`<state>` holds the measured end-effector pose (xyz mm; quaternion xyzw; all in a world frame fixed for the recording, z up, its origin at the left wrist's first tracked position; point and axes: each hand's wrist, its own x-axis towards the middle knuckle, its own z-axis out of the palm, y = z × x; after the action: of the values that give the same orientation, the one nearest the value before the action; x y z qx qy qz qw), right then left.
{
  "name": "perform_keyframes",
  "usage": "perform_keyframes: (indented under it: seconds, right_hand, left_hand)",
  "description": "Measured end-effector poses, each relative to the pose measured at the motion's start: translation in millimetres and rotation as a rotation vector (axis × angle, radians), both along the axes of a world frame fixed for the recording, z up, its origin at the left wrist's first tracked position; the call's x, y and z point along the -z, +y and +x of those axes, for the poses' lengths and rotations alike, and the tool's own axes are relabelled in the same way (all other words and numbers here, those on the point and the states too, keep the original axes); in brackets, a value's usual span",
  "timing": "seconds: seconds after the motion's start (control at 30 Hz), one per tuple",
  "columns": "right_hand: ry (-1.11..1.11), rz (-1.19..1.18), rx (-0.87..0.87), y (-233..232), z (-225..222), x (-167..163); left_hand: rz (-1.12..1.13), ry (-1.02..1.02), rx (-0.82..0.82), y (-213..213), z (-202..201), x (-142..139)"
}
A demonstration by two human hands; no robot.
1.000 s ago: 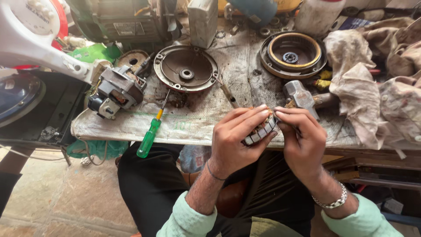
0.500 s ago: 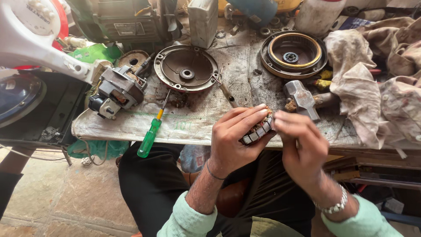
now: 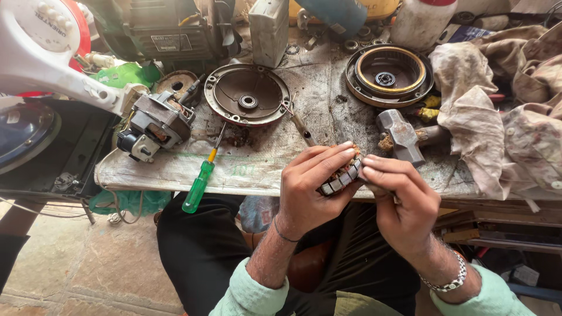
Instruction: The person holds a motor stator and repeatedly taps its copper windings with a small hammer to seat or adjust them. The person rotates the stator to access different sides and continues tapping throughout the clip.
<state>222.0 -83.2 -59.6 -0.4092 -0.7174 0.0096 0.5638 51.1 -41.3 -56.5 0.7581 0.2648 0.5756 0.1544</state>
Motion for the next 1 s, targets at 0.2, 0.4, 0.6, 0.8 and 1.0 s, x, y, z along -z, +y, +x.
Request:
perform_keyframes:
  seconds: [0.2, 0.4, 0.6, 0.8, 1.0]
  right_hand:
    - [0.022, -0.046, 0.048, 1.4, -1.8, -0.4]
    - [-0.010, -0.011, 0.046, -0.9, -1.8, -1.9]
    - [-0.057, 0.075, 0.020, -0.9, -2.3, -1.5]
    - [0.025, -0.046, 0.047, 0.3, -0.8, 0.5]
    - [0.023, -0.037, 0.057, 0.6, 0.0, 2.1]
  left_hand:
    - [0.022, 0.012, -0.006, -0.3, 0.7, 0.3]
    - [0.008, 0.019, -0.013, -0.8, 0.2, -0.6]
    - [0.014, 0.013, -0.007, -0.5, 0.3, -2.1]
    - [0.024, 0.011, -0.001, -0.8, 0.6, -1.6]
    - [0.029, 0.024, -0.015, -0.5, 1.0, -0.4]
